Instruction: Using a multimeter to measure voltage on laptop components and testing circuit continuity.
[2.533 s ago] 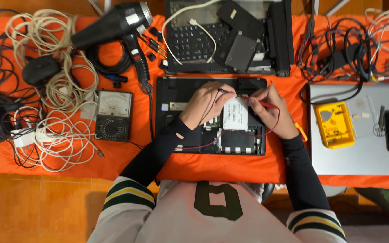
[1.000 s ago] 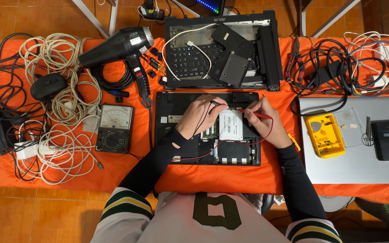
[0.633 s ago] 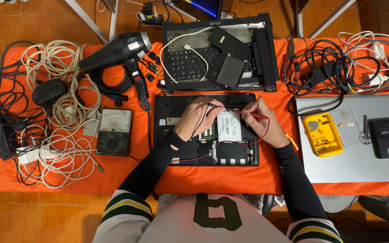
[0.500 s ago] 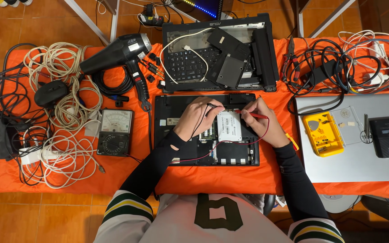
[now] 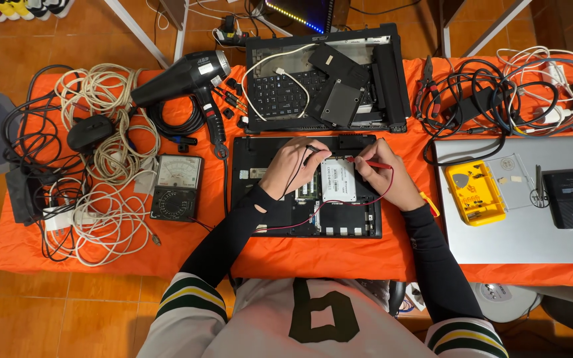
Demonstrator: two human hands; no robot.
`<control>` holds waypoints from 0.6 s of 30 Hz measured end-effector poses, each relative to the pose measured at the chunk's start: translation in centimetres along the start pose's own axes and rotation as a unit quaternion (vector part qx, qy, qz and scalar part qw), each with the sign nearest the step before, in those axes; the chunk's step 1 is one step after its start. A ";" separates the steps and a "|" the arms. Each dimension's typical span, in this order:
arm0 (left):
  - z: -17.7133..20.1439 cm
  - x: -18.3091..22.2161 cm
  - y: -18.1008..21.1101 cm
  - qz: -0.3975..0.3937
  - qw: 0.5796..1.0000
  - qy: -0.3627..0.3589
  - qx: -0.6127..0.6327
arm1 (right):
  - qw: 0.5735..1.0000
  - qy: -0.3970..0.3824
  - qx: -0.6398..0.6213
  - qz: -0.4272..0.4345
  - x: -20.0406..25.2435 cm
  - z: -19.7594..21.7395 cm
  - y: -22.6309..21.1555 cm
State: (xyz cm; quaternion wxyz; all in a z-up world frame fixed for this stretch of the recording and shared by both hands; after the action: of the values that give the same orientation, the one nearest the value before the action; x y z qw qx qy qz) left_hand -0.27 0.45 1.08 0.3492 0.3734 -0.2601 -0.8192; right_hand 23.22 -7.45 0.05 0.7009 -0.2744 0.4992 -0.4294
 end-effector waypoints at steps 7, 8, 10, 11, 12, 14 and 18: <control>0.6 -0.2 1.2 0.004 1.000 0.001 0.018 | 0.999 0.041 -0.031 0.001 0.2 0.0 0.7; 0.7 -0.2 1.5 0.004 1.000 0.001 0.018 | 0.999 0.042 -0.030 0.000 0.2 -0.1 0.5; 1.0 -0.2 2.4 -0.077 0.996 0.037 0.037 | 0.992 0.094 -0.087 -0.015 0.1 -0.2 0.1; 1.3 -0.3 3.4 -0.078 0.996 0.037 0.037 | 0.992 0.094 -0.086 -0.014 0.3 -0.2 0.0; 1.7 -0.4 4.3 -0.094 0.995 0.040 0.020 | 0.992 0.101 -0.082 -0.004 0.3 -0.3 -0.1; 1.3 -0.1 4.9 -0.110 0.993 0.045 0.001 | 0.991 0.107 -0.079 0.008 0.4 -0.6 -0.6; -0.3 0.6 5.5 -0.133 0.991 0.028 -0.012 | 0.980 0.115 0.072 0.143 0.3 -1.0 -2.6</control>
State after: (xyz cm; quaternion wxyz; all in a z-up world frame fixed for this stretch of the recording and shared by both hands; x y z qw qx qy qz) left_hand 1.75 -3.51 4.43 0.2489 0.4230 -0.1883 -0.8507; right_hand 21.46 -8.94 1.70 0.7107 -0.0977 0.5787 -0.3878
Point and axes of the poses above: each hand's wrist, its own x-axis away from the middle knuckle, its own z-axis out of the back of the hand, y = z × x, the point moved 1 cm from there along -x, towards the middle knuckle, and after that the axes turned 12 degrees about z, right-handed, at the moved point
